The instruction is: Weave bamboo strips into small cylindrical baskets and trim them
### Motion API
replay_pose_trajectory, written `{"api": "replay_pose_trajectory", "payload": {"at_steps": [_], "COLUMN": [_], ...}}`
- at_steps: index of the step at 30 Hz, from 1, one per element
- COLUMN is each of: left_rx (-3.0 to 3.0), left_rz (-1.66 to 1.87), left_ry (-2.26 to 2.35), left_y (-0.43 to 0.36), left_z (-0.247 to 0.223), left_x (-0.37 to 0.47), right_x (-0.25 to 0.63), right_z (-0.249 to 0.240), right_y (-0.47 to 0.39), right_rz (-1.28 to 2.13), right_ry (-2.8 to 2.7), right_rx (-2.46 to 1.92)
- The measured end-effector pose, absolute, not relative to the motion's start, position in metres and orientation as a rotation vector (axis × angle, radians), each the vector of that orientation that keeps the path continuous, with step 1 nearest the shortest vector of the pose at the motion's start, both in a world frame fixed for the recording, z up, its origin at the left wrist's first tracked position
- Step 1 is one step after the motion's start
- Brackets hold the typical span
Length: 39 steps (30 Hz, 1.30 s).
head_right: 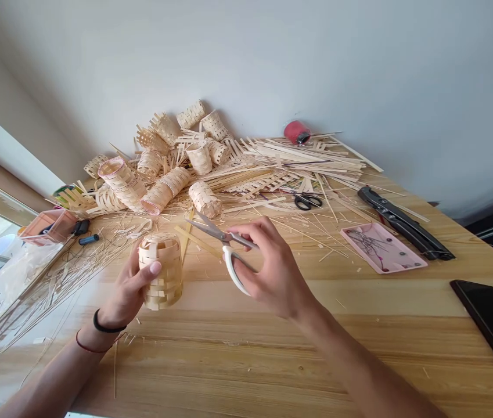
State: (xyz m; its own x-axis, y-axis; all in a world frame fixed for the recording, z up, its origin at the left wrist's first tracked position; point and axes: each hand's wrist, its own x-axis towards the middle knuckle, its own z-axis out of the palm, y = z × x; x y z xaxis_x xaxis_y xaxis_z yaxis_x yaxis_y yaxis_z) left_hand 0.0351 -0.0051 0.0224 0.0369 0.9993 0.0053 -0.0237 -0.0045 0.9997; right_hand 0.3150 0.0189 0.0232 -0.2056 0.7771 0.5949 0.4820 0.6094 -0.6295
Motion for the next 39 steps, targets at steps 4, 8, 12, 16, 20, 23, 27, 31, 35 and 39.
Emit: {"api": "replay_pose_trajectory", "payload": {"at_steps": [4, 8, 12, 16, 20, 23, 27, 31, 35, 39], "left_rx": [1.226, 1.286, 1.308, 1.312, 1.328, 1.322, 1.396, 1.580, 1.726, 1.892], "left_rz": [1.218, 1.254, 1.246, 1.219, 1.207, 1.183, 1.164, 1.179, 1.152, 1.144], "left_ry": [1.102, 1.064, 1.057, 1.045, 1.017, 0.979, 0.957, 0.988, 1.003, 0.998], "left_y": [-0.007, -0.008, -0.009, -0.008, -0.009, -0.010, -0.011, -0.013, -0.013, -0.011], "left_z": [0.022, 0.020, 0.019, 0.018, 0.014, 0.014, 0.021, 0.027, 0.026, 0.023], "left_x": [0.034, 0.032, 0.033, 0.034, 0.031, 0.029, 0.031, 0.033, 0.031, 0.030], "right_x": [0.314, 0.312, 0.311, 0.311, 0.312, 0.312, 0.313, 0.315, 0.317, 0.319], "right_z": [0.026, 0.025, 0.026, 0.026, 0.026, 0.025, 0.025, 0.026, 0.026, 0.024], "right_y": [0.016, 0.014, 0.014, 0.013, 0.013, 0.013, 0.015, 0.018, 0.017, 0.017], "right_rz": [0.452, 0.486, 0.527, 0.504, 0.491, 0.527, 0.586, 0.642, 0.722, 0.770], "right_ry": [-1.918, -1.954, -1.960, -1.972, -1.977, -1.953, -1.869, -1.839, -1.866, -1.888], "right_rx": [-0.910, -0.871, -0.854, -0.848, -0.825, -0.813, -0.846, -0.884, -0.858, -0.870]}}
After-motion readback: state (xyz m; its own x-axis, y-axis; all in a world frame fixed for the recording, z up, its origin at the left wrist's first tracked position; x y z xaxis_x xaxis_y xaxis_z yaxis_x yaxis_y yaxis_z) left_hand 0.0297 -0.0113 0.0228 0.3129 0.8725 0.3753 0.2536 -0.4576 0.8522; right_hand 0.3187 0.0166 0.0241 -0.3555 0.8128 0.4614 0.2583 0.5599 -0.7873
